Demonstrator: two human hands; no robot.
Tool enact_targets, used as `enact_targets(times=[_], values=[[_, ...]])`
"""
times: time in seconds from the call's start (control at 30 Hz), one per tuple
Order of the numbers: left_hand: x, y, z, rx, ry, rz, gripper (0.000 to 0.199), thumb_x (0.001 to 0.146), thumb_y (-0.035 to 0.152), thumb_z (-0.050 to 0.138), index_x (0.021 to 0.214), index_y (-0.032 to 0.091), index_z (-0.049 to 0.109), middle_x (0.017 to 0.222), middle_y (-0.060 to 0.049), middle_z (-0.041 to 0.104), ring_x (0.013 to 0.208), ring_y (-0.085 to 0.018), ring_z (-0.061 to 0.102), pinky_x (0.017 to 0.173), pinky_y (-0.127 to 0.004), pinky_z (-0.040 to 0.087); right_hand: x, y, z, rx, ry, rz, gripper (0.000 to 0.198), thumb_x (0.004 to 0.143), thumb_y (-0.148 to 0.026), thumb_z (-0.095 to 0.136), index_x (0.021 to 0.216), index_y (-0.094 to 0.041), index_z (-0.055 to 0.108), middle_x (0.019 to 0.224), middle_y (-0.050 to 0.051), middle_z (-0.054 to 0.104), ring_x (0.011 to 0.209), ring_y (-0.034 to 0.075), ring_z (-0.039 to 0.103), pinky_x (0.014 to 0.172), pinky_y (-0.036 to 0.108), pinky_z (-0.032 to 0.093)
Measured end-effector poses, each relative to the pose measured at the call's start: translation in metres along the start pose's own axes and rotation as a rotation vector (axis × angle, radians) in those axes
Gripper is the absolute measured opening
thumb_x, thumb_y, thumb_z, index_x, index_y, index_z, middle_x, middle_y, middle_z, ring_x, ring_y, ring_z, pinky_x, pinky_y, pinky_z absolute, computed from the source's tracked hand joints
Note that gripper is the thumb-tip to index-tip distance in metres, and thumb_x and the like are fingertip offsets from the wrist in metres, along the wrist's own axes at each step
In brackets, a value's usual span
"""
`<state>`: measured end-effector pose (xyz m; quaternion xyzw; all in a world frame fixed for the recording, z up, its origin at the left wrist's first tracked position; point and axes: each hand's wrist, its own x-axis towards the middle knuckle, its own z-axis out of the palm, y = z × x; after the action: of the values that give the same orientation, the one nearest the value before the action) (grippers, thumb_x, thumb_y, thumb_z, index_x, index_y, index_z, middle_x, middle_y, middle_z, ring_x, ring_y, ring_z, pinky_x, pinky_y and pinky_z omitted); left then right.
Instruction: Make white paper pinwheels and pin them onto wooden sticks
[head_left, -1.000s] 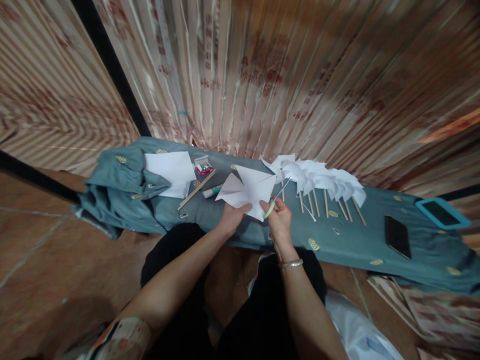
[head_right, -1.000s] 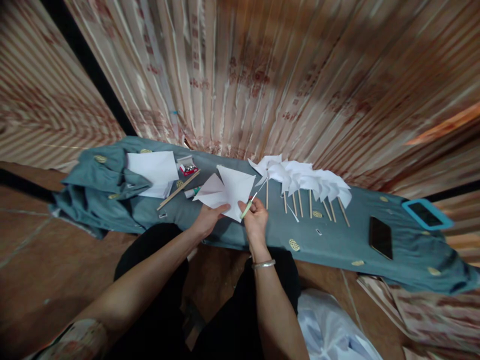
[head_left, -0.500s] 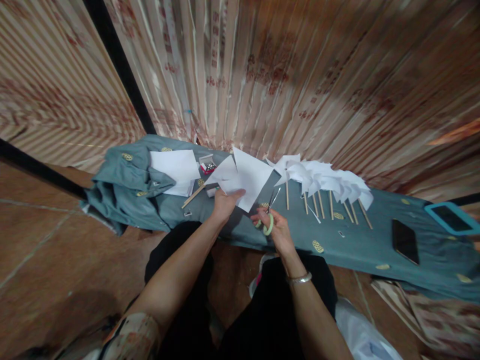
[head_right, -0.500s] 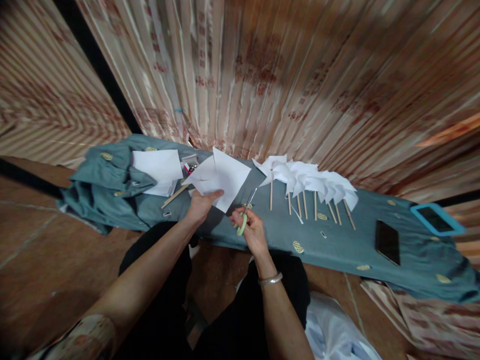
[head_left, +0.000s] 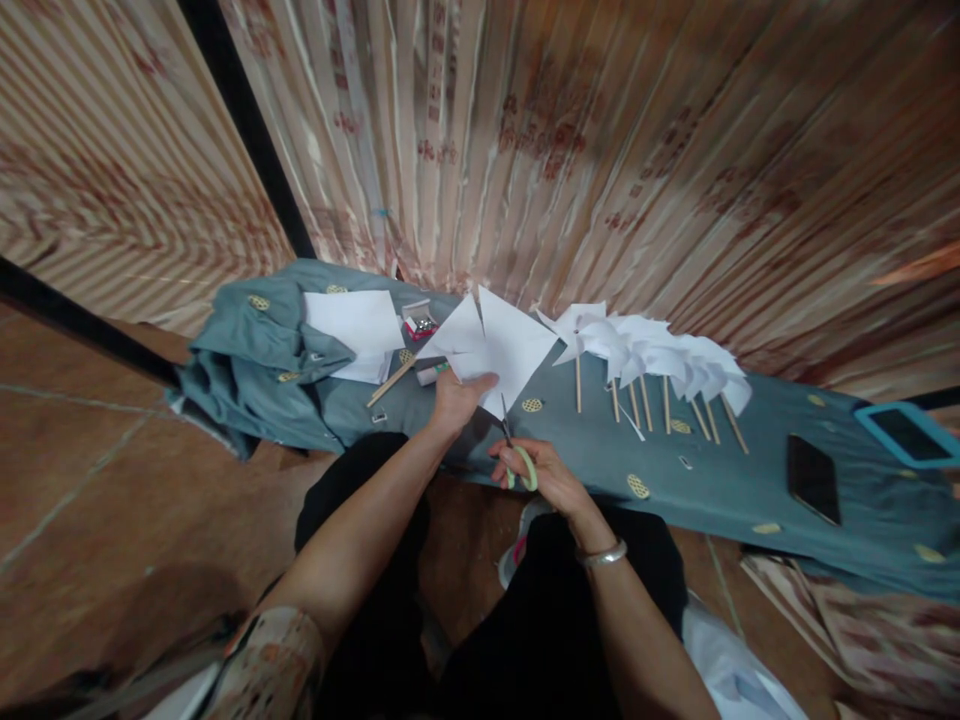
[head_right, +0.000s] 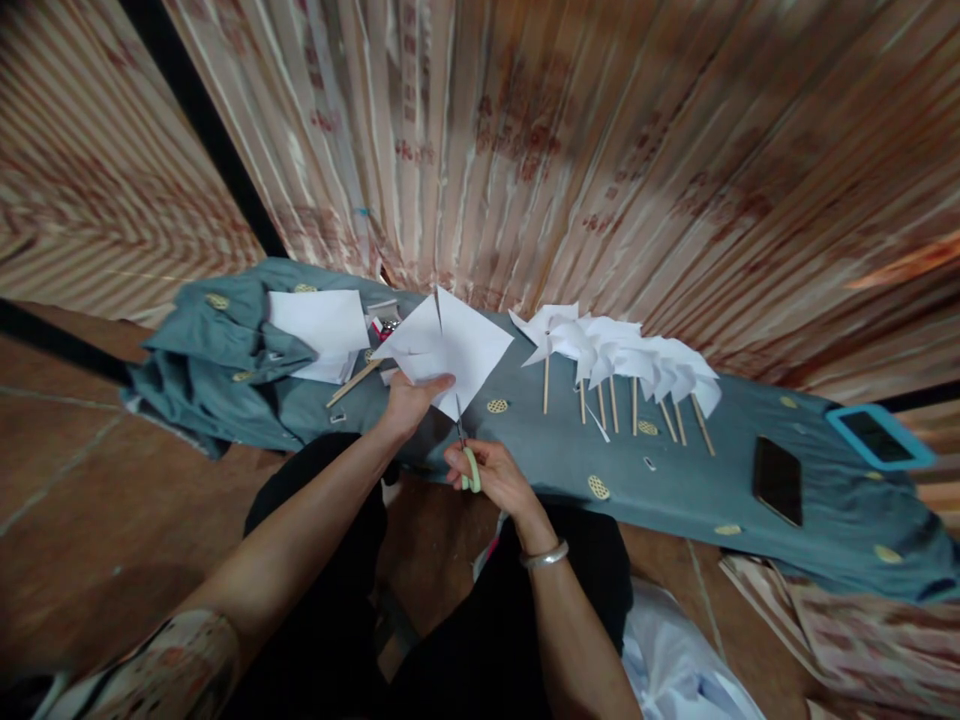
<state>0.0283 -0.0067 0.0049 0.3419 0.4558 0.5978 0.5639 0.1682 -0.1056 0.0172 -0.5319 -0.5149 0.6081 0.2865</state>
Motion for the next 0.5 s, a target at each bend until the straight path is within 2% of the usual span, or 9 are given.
enact_targets(times=[0.2, 0.5], values=[[-0.002, 0.0004, -0.0001, 0.013, -0.014, -0.027, 0.029, 0.048, 0.021, 0.083, 0.073, 0.013, 0.072, 0.074, -0.005, 0.075, 0.07, -0.021, 0.067, 0.071, -0.034, 0.055, 0.0008, -0.0041, 0.0021, 0.054, 0.007, 0.017, 0.061, 0.061, -0.075, 0.069, 0.078, -0.016, 0.067, 0.062, 0.001, 0.066, 0.054, 0.012, 0.058, 0.055, 0.025, 0.045], [-0.006, 0.0038, 0.0032, 0.014, 0.009, -0.058, 0.023, 0.051, 0.013, 0.081, 0.072, 0.013, 0.072, 0.073, -0.005, 0.073, 0.072, -0.022, 0.067, 0.078, -0.037, 0.053, -0.0003, -0.0067, 0.0033, 0.077, 0.029, 0.01, 0.055, 0.063, -0.07, 0.071, 0.077, -0.017, 0.067, 0.061, 0.001, 0.067, 0.051, 0.011, 0.058, 0.052, 0.024, 0.044]])
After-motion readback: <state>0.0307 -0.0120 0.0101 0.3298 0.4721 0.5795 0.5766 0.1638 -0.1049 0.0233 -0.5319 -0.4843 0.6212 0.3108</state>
